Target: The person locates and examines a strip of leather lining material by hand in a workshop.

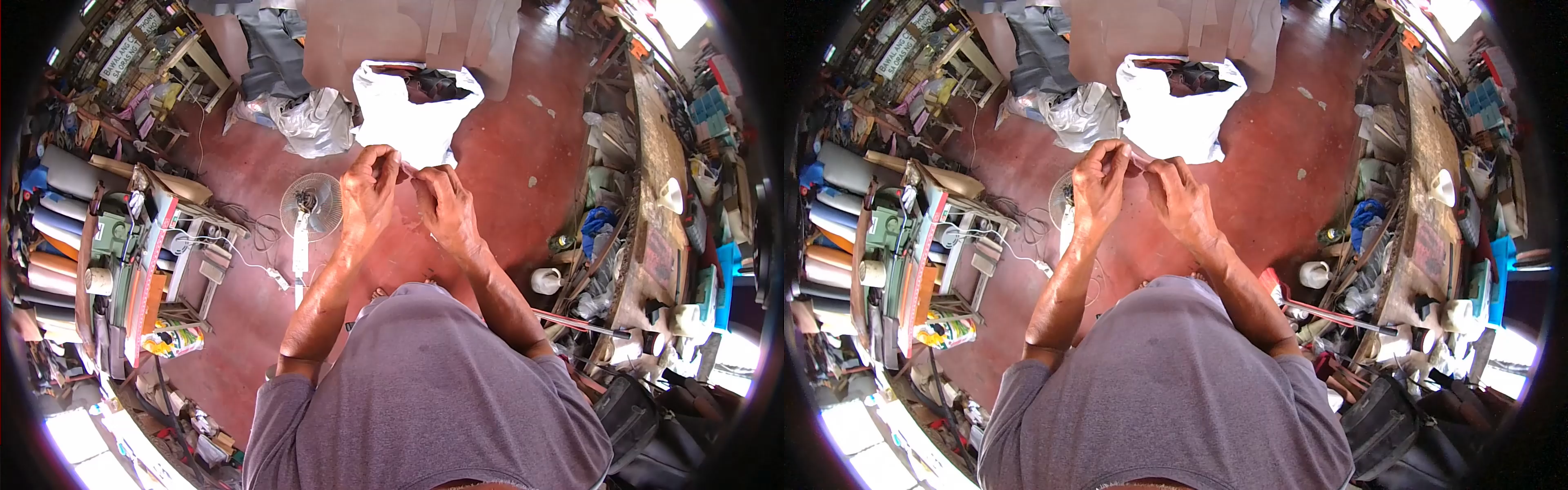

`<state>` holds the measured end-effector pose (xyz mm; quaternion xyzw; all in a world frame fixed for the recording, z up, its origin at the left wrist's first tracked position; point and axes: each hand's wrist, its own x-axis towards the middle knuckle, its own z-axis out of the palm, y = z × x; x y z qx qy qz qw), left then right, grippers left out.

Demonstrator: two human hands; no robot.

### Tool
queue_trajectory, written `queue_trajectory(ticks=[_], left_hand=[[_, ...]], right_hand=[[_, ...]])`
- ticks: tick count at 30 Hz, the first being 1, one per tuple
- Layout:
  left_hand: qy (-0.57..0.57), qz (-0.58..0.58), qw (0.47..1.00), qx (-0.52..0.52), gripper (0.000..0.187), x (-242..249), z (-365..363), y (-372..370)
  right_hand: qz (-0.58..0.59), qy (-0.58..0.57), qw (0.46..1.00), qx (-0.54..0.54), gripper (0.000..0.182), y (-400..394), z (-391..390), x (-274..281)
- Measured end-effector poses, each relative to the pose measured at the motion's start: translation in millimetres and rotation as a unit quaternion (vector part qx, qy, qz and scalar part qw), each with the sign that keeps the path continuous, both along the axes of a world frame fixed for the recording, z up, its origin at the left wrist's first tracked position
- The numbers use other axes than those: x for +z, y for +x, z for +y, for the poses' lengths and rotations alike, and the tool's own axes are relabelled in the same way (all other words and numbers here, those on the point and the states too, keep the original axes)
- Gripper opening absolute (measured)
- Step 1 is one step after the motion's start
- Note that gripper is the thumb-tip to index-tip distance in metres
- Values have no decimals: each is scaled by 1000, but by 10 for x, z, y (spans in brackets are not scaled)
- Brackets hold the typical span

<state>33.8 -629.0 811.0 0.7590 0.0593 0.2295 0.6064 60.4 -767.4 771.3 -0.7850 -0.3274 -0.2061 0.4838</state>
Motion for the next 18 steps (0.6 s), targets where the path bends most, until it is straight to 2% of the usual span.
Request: queue_trajectory(ticks=[5, 8, 11, 14, 18], left_hand=[[-44, -49, 998, -18, 14, -16, -79, -27], [27, -51, 998, 17, 14, -32, -67, -38], [-9, -35, 999, 11, 14, 8, -84, -50], [29, -63, 997, 32, 17, 6, -92, -55], [0, -45, 999, 30, 17, -70, -60, -32]], right_hand=[[16, 66, 998, 7, 24, 35, 46, 81], [29, 91, 995, 0, 29, 9, 82, 145], [54, 72, 995, -42, 36, -24, 94, 123], [45, 102, 993, -40, 34, -13, 135, 147], [59, 93, 994, 5, 24, 13, 111, 162]])
